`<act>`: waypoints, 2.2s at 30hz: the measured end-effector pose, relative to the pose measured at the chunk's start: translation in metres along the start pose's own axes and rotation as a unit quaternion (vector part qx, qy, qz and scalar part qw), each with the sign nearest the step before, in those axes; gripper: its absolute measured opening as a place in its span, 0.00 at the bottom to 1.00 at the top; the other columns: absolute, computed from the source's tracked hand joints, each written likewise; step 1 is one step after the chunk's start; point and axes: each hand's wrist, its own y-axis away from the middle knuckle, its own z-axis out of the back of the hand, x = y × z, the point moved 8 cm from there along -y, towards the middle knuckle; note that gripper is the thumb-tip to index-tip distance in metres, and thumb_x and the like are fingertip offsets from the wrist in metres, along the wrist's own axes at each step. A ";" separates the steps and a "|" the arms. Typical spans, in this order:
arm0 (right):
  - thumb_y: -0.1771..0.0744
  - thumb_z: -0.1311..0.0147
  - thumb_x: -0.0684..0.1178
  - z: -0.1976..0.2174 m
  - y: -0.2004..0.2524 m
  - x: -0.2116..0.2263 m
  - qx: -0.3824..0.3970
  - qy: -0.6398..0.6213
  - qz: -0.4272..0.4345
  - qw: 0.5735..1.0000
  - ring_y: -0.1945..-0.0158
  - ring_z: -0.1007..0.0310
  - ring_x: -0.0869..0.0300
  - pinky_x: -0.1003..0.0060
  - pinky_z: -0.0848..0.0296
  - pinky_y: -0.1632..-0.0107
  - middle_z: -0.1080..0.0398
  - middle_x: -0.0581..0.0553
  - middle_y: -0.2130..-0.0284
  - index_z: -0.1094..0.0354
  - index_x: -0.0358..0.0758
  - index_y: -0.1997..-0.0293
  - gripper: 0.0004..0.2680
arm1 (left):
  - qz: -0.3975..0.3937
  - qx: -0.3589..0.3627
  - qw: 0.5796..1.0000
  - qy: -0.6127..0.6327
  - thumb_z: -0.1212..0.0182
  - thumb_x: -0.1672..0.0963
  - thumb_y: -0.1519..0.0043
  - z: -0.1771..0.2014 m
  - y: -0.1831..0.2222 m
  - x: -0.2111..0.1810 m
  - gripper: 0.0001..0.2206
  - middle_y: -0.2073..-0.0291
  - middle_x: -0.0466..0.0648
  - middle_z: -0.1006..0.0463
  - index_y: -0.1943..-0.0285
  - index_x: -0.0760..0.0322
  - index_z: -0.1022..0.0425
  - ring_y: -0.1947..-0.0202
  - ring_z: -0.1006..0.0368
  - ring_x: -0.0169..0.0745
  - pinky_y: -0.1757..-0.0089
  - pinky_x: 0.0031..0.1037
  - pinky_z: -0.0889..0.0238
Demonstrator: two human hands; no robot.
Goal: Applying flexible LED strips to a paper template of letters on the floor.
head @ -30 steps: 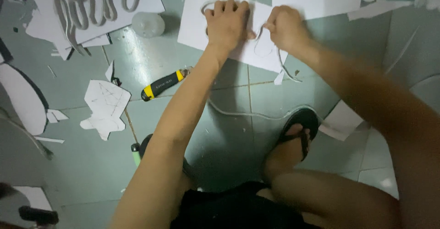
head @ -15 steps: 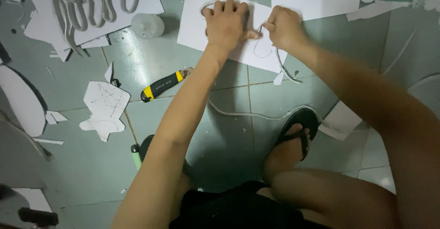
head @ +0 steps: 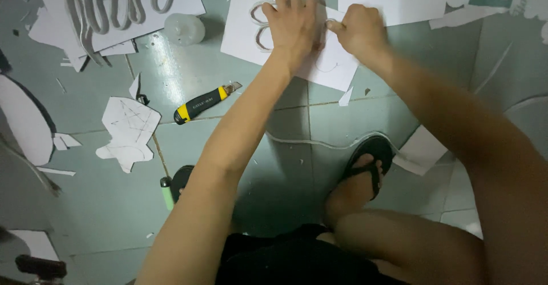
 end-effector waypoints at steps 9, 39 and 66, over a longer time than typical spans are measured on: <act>0.34 0.31 0.46 -0.020 0.011 -0.009 -0.198 -0.142 0.007 0.970 0.79 0.37 0.58 0.62 0.29 0.66 0.36 0.50 0.81 0.36 0.39 0.74 0.12 | -0.001 0.015 1.000 -0.024 0.25 0.54 0.63 0.003 0.003 -0.001 0.22 0.62 0.51 0.29 0.57 0.57 0.22 0.64 0.40 0.53 0.60 0.46 0.49; 0.33 0.40 0.42 -0.012 0.045 0.008 -0.313 -0.094 0.026 0.945 0.78 0.34 0.46 0.52 0.31 0.68 0.34 0.39 0.81 0.34 0.34 0.75 0.10 | -0.001 0.097 0.994 0.040 0.16 0.42 0.71 0.028 0.003 0.003 0.44 0.55 0.49 0.28 0.44 0.57 0.28 0.53 0.38 0.53 0.50 0.51 0.50; 0.38 0.33 0.38 0.016 0.078 0.018 -0.229 -0.102 0.103 0.963 0.74 0.33 0.53 0.60 0.31 0.67 0.29 0.40 0.75 0.20 0.32 0.52 0.11 | -0.116 0.178 0.976 0.052 0.27 0.53 0.55 0.003 0.002 -0.019 0.20 0.49 0.57 0.29 0.51 0.41 0.17 0.46 0.42 0.63 0.45 0.58 0.58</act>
